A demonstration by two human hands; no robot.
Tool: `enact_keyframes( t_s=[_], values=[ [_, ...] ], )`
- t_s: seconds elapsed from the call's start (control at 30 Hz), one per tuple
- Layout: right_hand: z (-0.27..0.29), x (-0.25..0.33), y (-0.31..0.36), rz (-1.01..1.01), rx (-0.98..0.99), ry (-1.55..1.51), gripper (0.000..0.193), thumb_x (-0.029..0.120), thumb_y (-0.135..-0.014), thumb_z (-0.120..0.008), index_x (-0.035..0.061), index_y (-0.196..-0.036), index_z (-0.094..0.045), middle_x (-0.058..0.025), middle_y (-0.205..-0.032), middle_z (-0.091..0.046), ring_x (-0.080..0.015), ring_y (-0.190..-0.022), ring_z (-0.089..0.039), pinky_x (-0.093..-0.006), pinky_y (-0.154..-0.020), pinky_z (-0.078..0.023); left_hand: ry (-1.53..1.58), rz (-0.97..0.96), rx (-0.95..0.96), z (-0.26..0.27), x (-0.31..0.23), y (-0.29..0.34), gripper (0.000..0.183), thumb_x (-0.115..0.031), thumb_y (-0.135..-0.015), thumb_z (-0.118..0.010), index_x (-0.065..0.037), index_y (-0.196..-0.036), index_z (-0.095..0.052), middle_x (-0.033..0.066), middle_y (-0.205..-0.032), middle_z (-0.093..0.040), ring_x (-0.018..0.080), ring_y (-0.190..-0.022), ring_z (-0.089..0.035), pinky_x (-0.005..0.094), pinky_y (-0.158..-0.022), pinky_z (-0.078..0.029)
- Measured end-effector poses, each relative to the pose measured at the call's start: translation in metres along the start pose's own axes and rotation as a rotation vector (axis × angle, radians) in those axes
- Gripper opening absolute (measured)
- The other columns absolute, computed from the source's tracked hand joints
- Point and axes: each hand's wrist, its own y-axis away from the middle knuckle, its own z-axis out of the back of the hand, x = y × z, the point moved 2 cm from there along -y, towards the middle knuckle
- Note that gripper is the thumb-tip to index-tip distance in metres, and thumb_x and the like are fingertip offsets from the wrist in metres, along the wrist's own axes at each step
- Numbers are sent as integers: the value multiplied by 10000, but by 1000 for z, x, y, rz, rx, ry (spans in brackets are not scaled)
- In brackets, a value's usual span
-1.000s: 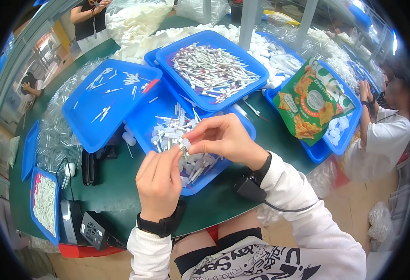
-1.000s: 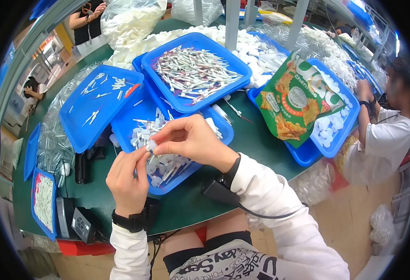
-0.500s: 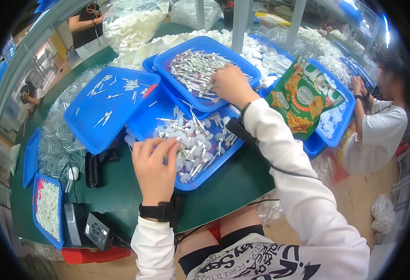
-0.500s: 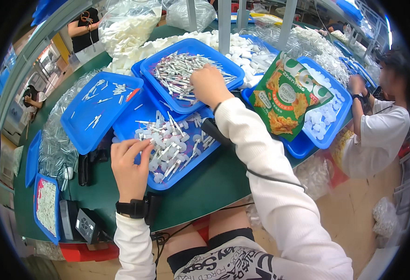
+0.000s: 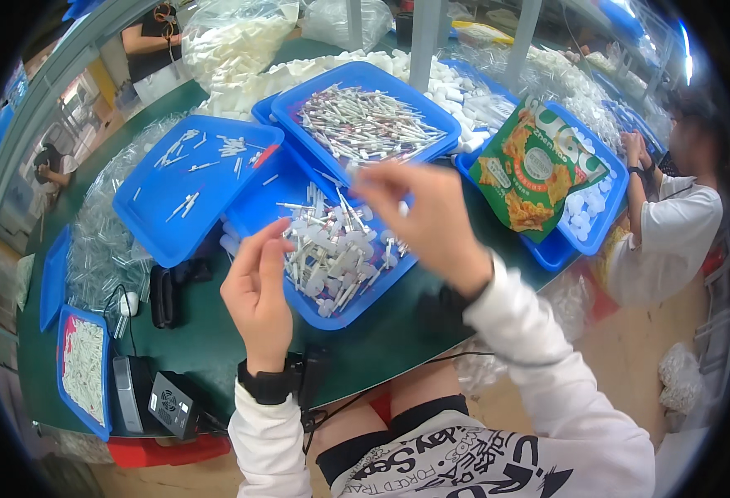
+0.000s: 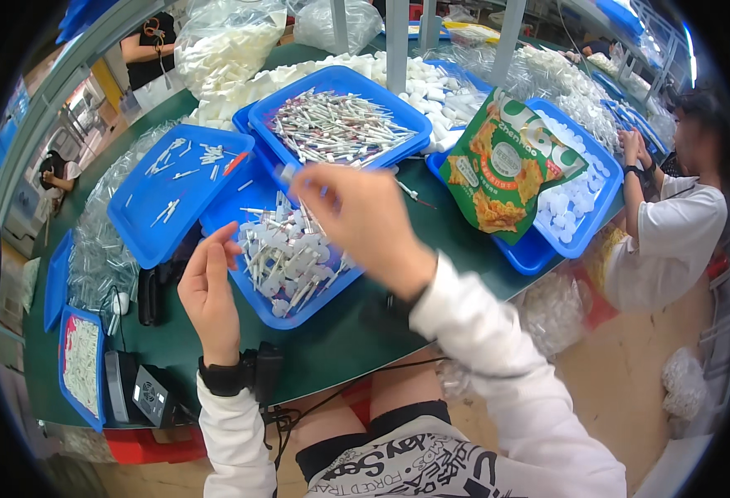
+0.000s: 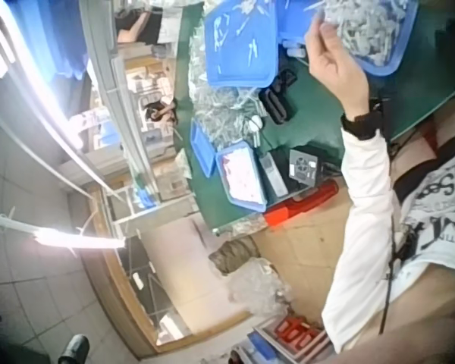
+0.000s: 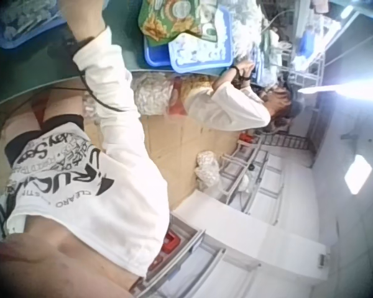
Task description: The person repeatedly picks up a cotton swab stick and a cotton tip from blue trays, inserts the tip onto the stick, and places the assembled swab into a tray. The process is continuous and repetitive throughout the clip.
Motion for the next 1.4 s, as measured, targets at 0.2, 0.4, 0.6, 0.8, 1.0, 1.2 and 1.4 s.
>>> enact_keyframes(
  t_s=[0.2,0.4,0.6,0.8,1.0,1.2,1.4],
  values=[
    [-9,32,51,-481,225,-414,177,124,-832,-736,24,-978,-722,-71,-798,-716,-96,-648,-657,-220,-568,-500,211,23,349,-14,3,0,209,-99,-966,-548,43,-1056,-672,68,-983,-629,118,-874,-540,237,-755,-415],
    [91,16,73,-189,-562,290,135,24,-856,-628,17,-975,-691,-68,-830,-677,-114,-689,-620,-264,-641,-505,303,194,282,-9,1,1,253,-123,-1006,-477,79,-1094,-603,60,-867,-595,118,-794,-549,238,-737,-412],
    [258,-113,96,-217,-519,1150,235,54,-823,-595,-19,-1040,-647,-165,-927,-675,-305,-877,-660,-368,-806,-506,298,243,339,-18,9,0,258,-123,-1010,-457,57,-1152,-576,52,-810,-608,39,-593,-383,193,-547,-321],
    [272,-147,79,-572,-161,1060,229,188,-783,-701,-9,-900,-709,-210,-894,-683,-354,-859,-667,-409,-784,-517,257,211,254,-14,10,2,115,-114,-995,-498,-18,-1044,-539,91,-815,-682,5,-542,-313,186,-504,-269],
    [278,-139,88,-687,-247,1099,254,245,-749,-735,16,-858,-734,-189,-834,-701,-328,-795,-690,-387,-749,-535,263,153,265,-17,10,3,50,-91,-973,-539,-41,-972,-539,99,-855,-691,16,-564,-371,185,-527,-304],
    [278,-136,91,-714,-251,996,255,223,-817,-665,1,-927,-726,-182,-800,-704,-325,-788,-695,-389,-749,-533,187,84,258,-18,5,4,56,-56,-959,-551,-24,-980,-592,88,-885,-692,23,-606,-435,188,-550,-338],
    [290,-130,110,-480,-78,933,243,105,-867,-592,-18,-1060,-675,-194,-974,-696,-298,-851,-688,-376,-766,-530,208,179,240,-16,5,5,82,-64,-970,-533,-13,-993,-594,84,-862,-697,16,-596,-424,186,-540,-330]
  ],
)
